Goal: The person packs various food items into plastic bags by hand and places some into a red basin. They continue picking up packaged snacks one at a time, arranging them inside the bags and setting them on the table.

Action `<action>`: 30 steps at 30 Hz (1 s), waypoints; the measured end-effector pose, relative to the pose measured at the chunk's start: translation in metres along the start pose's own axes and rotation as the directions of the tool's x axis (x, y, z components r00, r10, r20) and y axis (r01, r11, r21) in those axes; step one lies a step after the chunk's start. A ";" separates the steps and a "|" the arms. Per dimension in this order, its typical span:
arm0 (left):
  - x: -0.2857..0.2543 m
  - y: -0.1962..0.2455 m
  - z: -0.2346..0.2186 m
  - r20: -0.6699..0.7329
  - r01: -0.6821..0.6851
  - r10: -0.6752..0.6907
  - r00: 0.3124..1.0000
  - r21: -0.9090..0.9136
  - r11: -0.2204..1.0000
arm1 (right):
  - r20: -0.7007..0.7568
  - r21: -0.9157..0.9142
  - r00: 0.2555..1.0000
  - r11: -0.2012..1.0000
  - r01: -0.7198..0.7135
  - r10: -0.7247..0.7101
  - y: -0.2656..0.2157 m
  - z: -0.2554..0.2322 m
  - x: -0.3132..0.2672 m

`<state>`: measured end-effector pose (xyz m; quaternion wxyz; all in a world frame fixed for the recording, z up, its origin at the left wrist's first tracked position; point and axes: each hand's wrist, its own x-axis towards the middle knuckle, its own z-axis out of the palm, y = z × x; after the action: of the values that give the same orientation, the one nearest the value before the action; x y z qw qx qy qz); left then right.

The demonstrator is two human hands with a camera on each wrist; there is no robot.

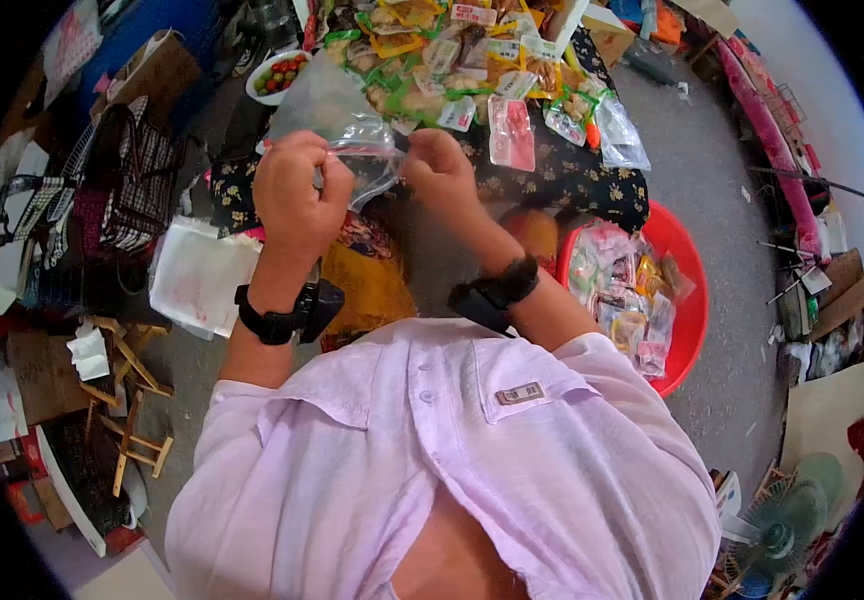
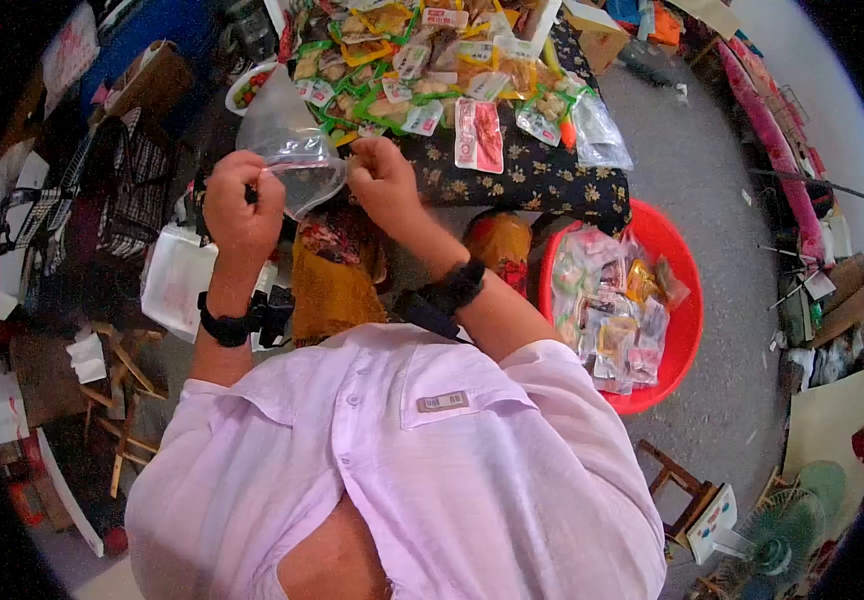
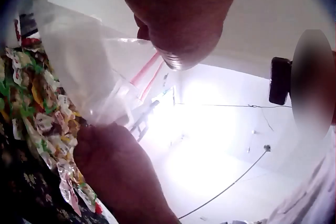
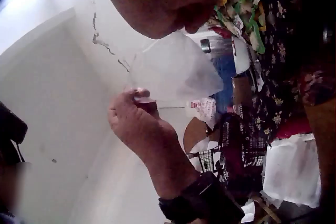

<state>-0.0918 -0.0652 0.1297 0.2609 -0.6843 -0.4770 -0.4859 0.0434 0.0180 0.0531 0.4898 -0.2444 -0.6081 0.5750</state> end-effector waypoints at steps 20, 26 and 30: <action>-0.094 -0.022 0.131 0.621 0.554 -0.525 0.582 0.169 0.815 | -0.215 -0.788 0.949 0.615 -0.030 -0.229 0.055 -0.111 0.018; -0.096 -0.023 0.142 0.631 0.522 -0.531 0.565 0.224 0.823 | -0.390 -0.904 0.917 0.157 -0.398 0.084 0.042 -0.146 0.040; -0.094 -0.022 0.137 0.667 0.535 -0.536 0.517 0.236 0.811 | -0.368 -0.926 0.920 0.039 -0.376 0.132 0.051 -0.143 0.043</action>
<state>-0.0616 0.0193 -0.0123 -0.1047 -0.6355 -0.7260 -0.2410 0.1377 0.1315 -0.0016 0.1396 -0.6632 -0.7321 0.0681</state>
